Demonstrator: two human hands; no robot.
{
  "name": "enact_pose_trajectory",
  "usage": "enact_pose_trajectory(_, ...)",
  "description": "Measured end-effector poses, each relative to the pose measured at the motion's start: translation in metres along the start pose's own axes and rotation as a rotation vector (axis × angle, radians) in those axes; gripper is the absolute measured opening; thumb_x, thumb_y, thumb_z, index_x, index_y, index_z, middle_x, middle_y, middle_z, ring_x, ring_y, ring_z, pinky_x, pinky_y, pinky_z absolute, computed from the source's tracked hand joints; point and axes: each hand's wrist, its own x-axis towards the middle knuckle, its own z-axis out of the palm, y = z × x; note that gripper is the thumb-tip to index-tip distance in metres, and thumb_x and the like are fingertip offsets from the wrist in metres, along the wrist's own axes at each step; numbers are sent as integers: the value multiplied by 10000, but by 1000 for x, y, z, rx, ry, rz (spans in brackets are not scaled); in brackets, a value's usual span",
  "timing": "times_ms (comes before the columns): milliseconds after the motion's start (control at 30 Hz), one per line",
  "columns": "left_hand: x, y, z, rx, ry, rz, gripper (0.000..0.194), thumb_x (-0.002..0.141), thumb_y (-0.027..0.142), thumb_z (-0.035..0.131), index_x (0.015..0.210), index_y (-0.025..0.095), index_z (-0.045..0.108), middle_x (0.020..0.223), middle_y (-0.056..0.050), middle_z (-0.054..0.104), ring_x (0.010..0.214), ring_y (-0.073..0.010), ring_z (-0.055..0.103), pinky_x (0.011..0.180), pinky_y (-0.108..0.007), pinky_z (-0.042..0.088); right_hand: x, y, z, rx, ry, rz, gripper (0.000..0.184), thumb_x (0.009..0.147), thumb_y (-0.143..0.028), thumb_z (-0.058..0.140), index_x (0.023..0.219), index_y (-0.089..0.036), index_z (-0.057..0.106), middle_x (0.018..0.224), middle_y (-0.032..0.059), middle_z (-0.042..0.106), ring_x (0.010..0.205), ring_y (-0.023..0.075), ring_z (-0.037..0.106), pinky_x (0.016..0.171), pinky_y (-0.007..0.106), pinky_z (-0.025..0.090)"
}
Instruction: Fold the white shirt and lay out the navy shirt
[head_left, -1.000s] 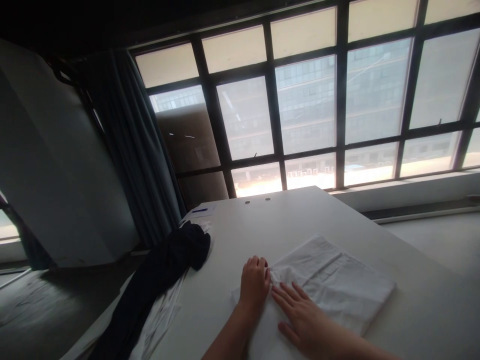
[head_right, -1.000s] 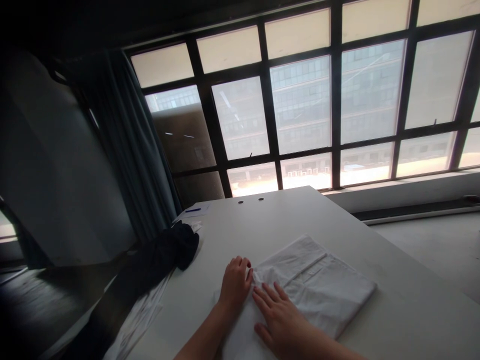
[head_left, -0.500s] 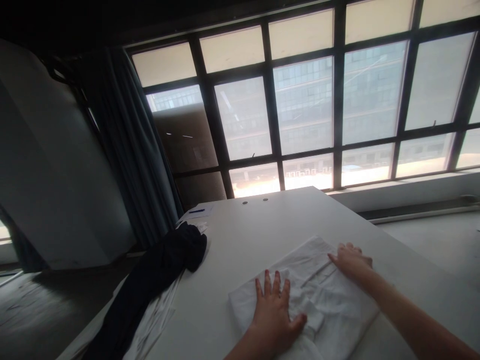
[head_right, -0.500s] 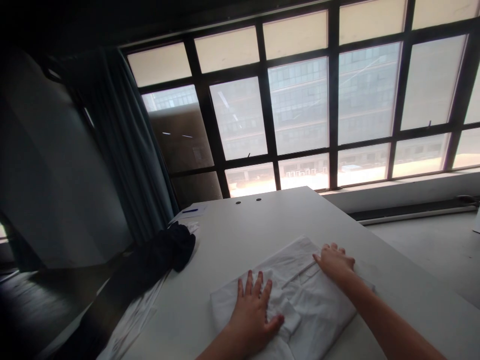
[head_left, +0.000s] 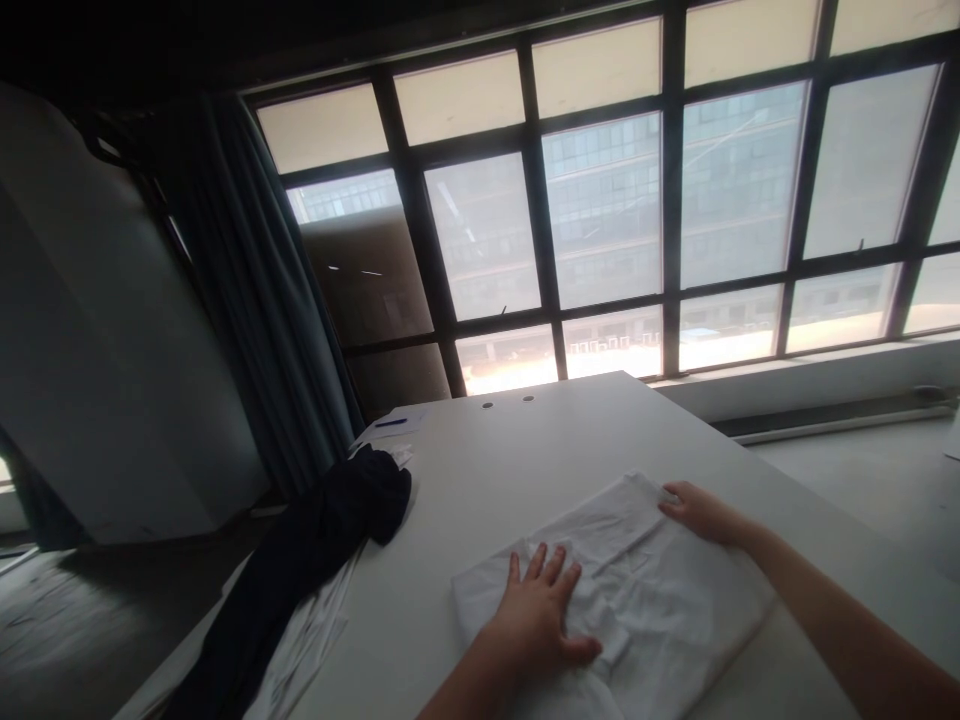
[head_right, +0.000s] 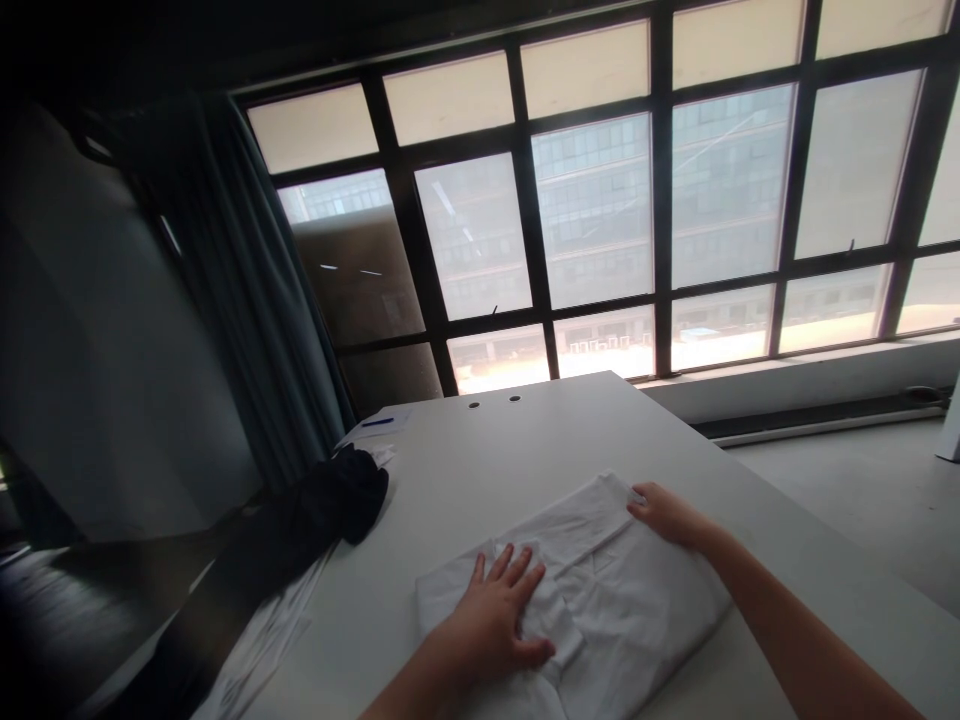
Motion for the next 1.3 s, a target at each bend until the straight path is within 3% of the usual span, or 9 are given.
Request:
enact_pose_trajectory(133, -7, -5, -15, 16, -22, -1, 926, 724, 675, 689, 1516, 288, 406, 1652, -101, 260, 1514, -408, 169, 1190, -678, 82, -8, -11, -9, 229, -92, -99, 448, 847, -428, 561, 1148, -145, 736, 1213, 142, 727, 1127, 320, 648, 991, 381, 473)
enact_pose_trajectory(267, -9, 12, -13, 65, 114, -66, 617, 900, 545, 508, 1410, 198, 539, 1493, -144, 506, 1423, -318, 390, 1233, -532, 158, -10, -24, -3, 542, -212, -109, 491, 822, -479, 612, 1180, -162, 721, 1196, 131, 737, 1081, 324, 676, 937, 415, 523)
enact_pose_trajectory(367, -3, 25, 5, 34, 170, -76, 729, 957, 576, 392, 1545, 145, 364, 1632, -156, 291, 1521, -319, 194, 1252, -513, 86, -8, -26, -1, 599, -205, -98, 469, 800, -459, 650, 1152, -158, 724, 1157, 127, 750, 1056, 320, 686, 909, 412, 537)
enact_pose_trajectory(500, 3, 32, 27, 2, 156, -53, 764, 982, 639, 267, 1605, 197, 229, 1690, -88, 90, 1545, -342, -42, 1231, -579, -78, -5, -28, -10, 711, -190, -38, 490, 774, -481, 674, 1125, -142, 720, 1086, 116, 770, 1016, 310, 700, 874, 399, 547)
enact_pose_trajectory(633, 3, 28, 30, -38, 147, -46, 893, 922, 751, 311, 1619, 216, 147, 1691, -63, 32, 1543, -320, -93, 1233, -546, -123, -6, -50, -24, 913, -189, 8, 526, 732, -505, 717, 1116, -146, 714, 995, 114, 782, 903, 293, 724, 793, 379, 559)
enact_pose_trajectory(833, 6, 19, 26, -65, 122, -40, 1219, 770, 871, 457, 1612, 116, 1, 1680, -124, -42, 1542, -314, -85, 1254, -498, -77, -27, -103, -33, 1094, -156, -46, 480, 745, -480, 742, 1111, -172, 699, 899, 86, 775, 755, 246, 710, 685, 340, 542)
enact_pose_trajectory(1067, 26, 24, 22, -65, 115, 2, 1246, 746, 855, 518, 1615, 96, 48, 1679, -173, 49, 1545, -359, -15, 1246, -549, -41, -30, -159, -23, 1091, -42, -94, 471, 726, -504, 726, 1057, -171, 682, 769, 39, 743, 643, 202, 663, 607, 310, 515)
enact_pose_trajectory(1233, 43, 34, 22, -145, 160, 35, 1204, 723, 776, 644, 1618, 157, 129, 1673, -181, 111, 1529, -425, 10, 1212, -622, -54, -10, -196, -11, 830, 98, -147, 306, 755, -367, 635, 985, -165, 642, 650, -7, 681, 531, 145, 561, 501, 246, 403)
enact_pose_trajectory(1300, 47, 34, 18, -242, 190, 80, 1108, 702, 673, 732, 1595, 218, 259, 1664, -149, 195, 1523, -436, 45, 1201, -627, -80, -8, -208, -2, 732, 158, -135, 255, 761, -298, 592, 975, -165, 629, 625, -20, 646, 522, 135, 535, 485, 238, 359)
